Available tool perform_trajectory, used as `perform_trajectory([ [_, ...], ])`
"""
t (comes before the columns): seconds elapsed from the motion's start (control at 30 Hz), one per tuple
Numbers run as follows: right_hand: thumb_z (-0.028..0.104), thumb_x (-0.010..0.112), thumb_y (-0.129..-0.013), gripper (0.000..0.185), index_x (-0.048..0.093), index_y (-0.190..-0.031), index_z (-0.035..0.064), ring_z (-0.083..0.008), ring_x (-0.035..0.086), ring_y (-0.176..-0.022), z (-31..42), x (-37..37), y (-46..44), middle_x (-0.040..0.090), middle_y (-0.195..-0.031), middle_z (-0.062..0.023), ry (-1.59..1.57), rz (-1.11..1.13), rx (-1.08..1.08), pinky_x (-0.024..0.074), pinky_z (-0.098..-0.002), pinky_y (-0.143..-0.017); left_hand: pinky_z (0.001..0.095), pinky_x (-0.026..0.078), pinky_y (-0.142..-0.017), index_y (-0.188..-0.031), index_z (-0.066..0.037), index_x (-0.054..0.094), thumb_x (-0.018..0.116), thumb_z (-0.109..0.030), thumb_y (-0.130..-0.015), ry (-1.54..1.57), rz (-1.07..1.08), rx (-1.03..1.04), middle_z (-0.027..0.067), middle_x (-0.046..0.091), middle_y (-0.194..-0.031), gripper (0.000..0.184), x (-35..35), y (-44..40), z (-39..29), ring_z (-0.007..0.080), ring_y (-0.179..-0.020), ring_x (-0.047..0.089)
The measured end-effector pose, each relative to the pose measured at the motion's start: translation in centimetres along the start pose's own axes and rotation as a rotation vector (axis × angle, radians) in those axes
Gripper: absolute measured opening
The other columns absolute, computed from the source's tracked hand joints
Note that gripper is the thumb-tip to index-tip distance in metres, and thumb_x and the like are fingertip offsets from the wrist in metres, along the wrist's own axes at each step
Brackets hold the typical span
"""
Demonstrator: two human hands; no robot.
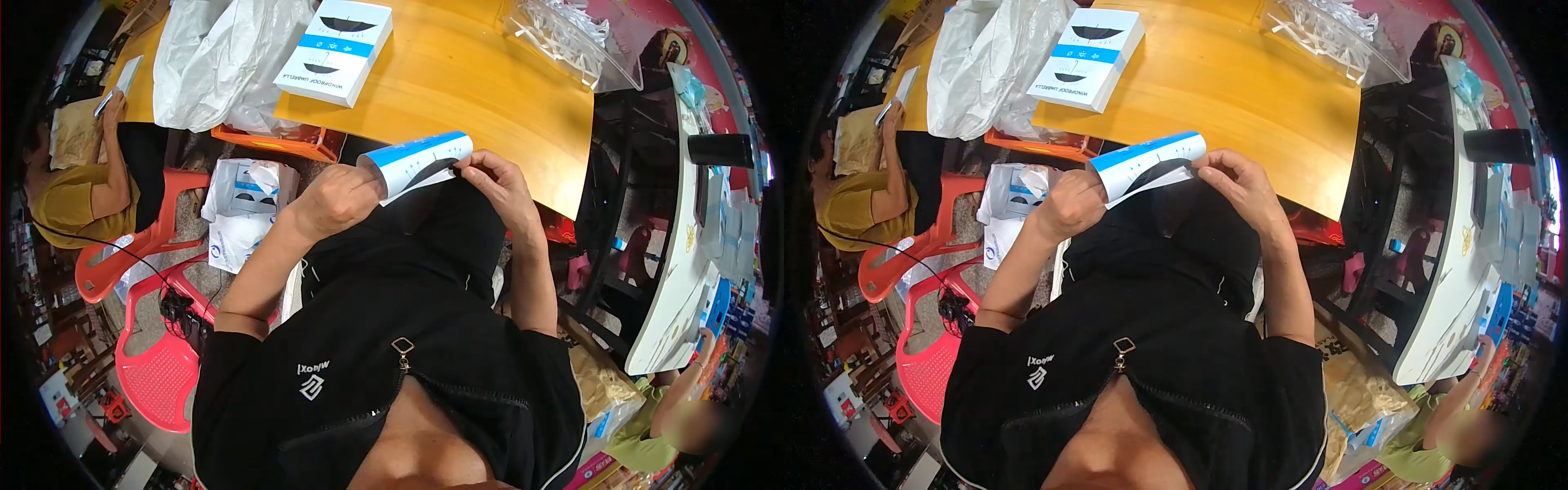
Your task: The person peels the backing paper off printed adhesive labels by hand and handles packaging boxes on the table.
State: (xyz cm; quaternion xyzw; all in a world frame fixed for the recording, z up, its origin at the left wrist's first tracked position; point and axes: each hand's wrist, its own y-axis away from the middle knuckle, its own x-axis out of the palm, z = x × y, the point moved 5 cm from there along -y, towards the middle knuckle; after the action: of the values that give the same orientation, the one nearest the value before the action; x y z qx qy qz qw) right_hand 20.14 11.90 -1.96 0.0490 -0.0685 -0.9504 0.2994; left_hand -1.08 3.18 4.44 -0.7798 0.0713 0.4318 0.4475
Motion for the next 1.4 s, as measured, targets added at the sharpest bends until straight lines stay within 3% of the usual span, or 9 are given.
perform_trajectory([
  [0.7, 0.012, 0.054, -0.090, 0.012, 0.051, -0.086, 0.0014, -0.0104, 0.044, -0.073, 5.7, 2.2, 2.7, 0.047, -0.077, -0.0012, 0.179, 0.210, -0.104, 0.0382, -0.0231, -0.067, 0.0277, 0.046, -0.050, -0.076, -0.003, 0.051, 0.060, -0.003, -0.068, -0.067, 0.097, 0.002, 0.0085, 0.052, -0.072, 0.012, 2.1, 1.3, 1.2, 0.0176, -0.059, 0.057],
  [0.87, 0.007, 0.056, -0.086, 0.008, 0.052, -0.082, 0.0013, -0.0179, 0.049, -0.073, 11.0, 1.2, 3.3, 0.050, -0.078, -0.0064, 0.260, 0.252, -0.248, 0.0399, -0.0262, -0.069, 0.0311, 0.047, -0.051, -0.081, -0.004, 0.052, 0.060, -0.003, -0.069, 0.019, 0.074, -0.085, 0.0097, 0.053, -0.075, 0.014, 2.7, 1.4, 2.8, 0.0223, -0.060, 0.058],
  [0.93, 0.007, 0.057, -0.084, 0.008, 0.053, -0.080, 0.0016, -0.0183, 0.051, -0.074, 13.5, -0.9, 2.9, 0.051, -0.078, -0.0068, 0.237, 0.296, -0.329, 0.0401, -0.0264, -0.070, 0.0372, 0.049, -0.062, -0.086, 0.002, 0.056, 0.062, 0.004, -0.061, 0.060, 0.086, -0.240, 0.0170, 0.060, -0.088, 0.026, 2.9, 2.7, 3.8, 0.0314, -0.071, 0.061],
  [1.03, 0.013, 0.059, -0.077, 0.015, 0.050, -0.072, 0.0018, -0.0103, 0.044, -0.064, 16.4, -6.2, 0.2, 0.049, -0.075, -0.0050, 0.123, -0.012, -0.367, 0.0330, -0.0224, -0.056, 0.0327, 0.050, -0.056, -0.091, 0.000, 0.062, 0.063, 0.000, -0.077, 0.185, -0.125, -0.519, 0.0142, 0.062, -0.073, 0.015, 1.4, 1.3, 3.3, 0.0289, -0.063, 0.062],
  [1.1, 0.012, 0.057, -0.083, 0.012, 0.052, -0.077, 0.0026, -0.0087, 0.044, -0.067, 18.1, -11.8, -3.9, 0.048, -0.075, -0.0012, 0.082, -0.124, -0.477, 0.0319, -0.0201, -0.058, 0.0279, 0.052, -0.059, -0.095, 0.003, 0.064, 0.061, -0.004, -0.083, 0.396, -0.093, -0.533, 0.0148, 0.067, -0.078, 0.015, 2.0, 1.3, 3.1, 0.0241, -0.065, 0.066],
  [1.17, 0.017, 0.062, -0.082, 0.022, 0.056, -0.092, -0.0017, -0.0107, 0.051, -0.075, 17.2, -21.1, -9.9, 0.056, -0.085, -0.0036, 0.135, -0.360, -0.354, 0.0387, -0.0210, -0.069, 0.0268, 0.054, -0.065, -0.102, 0.006, 0.063, 0.058, -0.004, -0.086, 0.973, -0.275, -0.885, 0.0152, 0.068, -0.087, 0.020, 3.2, 2.0, 2.9, 0.0197, -0.073, 0.068],
  [1.23, 0.020, 0.065, -0.080, 0.042, 0.053, -0.111, -0.0060, -0.0182, 0.058, -0.091, 13.5, -30.4, -13.9, 0.061, -0.103, -0.0124, 0.950, -0.858, -0.340, 0.0426, -0.0252, -0.080, 0.0293, 0.056, -0.068, -0.099, 0.008, 0.063, 0.057, -0.007, -0.087, 1.224, -0.384, -1.050, 0.0160, 0.067, -0.088, 0.020, 3.7, 2.7, 2.8, 0.0216, -0.078, 0.067],
  [1.3, 0.023, 0.068, -0.077, 0.059, 0.046, -0.123, -0.0071, -0.0245, 0.058, -0.105, 13.1, -27.9, -13.2, 0.059, -0.115, -0.0184, 1.485, -1.036, -0.421, 0.0430, -0.0306, -0.087, 0.0299, 0.056, -0.065, -0.098, 0.007, 0.062, 0.058, -0.009, -0.086, 1.341, -0.505, -1.146, 0.0177, 0.067, -0.090, 0.021, 3.9, 3.2, 3.1, 0.0244, -0.076, 0.068],
  [1.4, 0.018, 0.066, -0.082, 0.049, 0.049, -0.121, -0.0046, -0.0219, 0.059, -0.102, 14.2, -17.7, -9.1, 0.060, -0.111, -0.0167, 1.059, -0.967, -0.605, 0.0443, -0.0305, -0.088, 0.0307, 0.057, -0.064, -0.100, 0.007, 0.061, 0.058, -0.009, -0.086, 1.424, -0.673, -1.177, 0.0180, 0.066, -0.091, 0.021, 3.9, 3.9, 3.7, 0.0256, -0.076, 0.068],
])
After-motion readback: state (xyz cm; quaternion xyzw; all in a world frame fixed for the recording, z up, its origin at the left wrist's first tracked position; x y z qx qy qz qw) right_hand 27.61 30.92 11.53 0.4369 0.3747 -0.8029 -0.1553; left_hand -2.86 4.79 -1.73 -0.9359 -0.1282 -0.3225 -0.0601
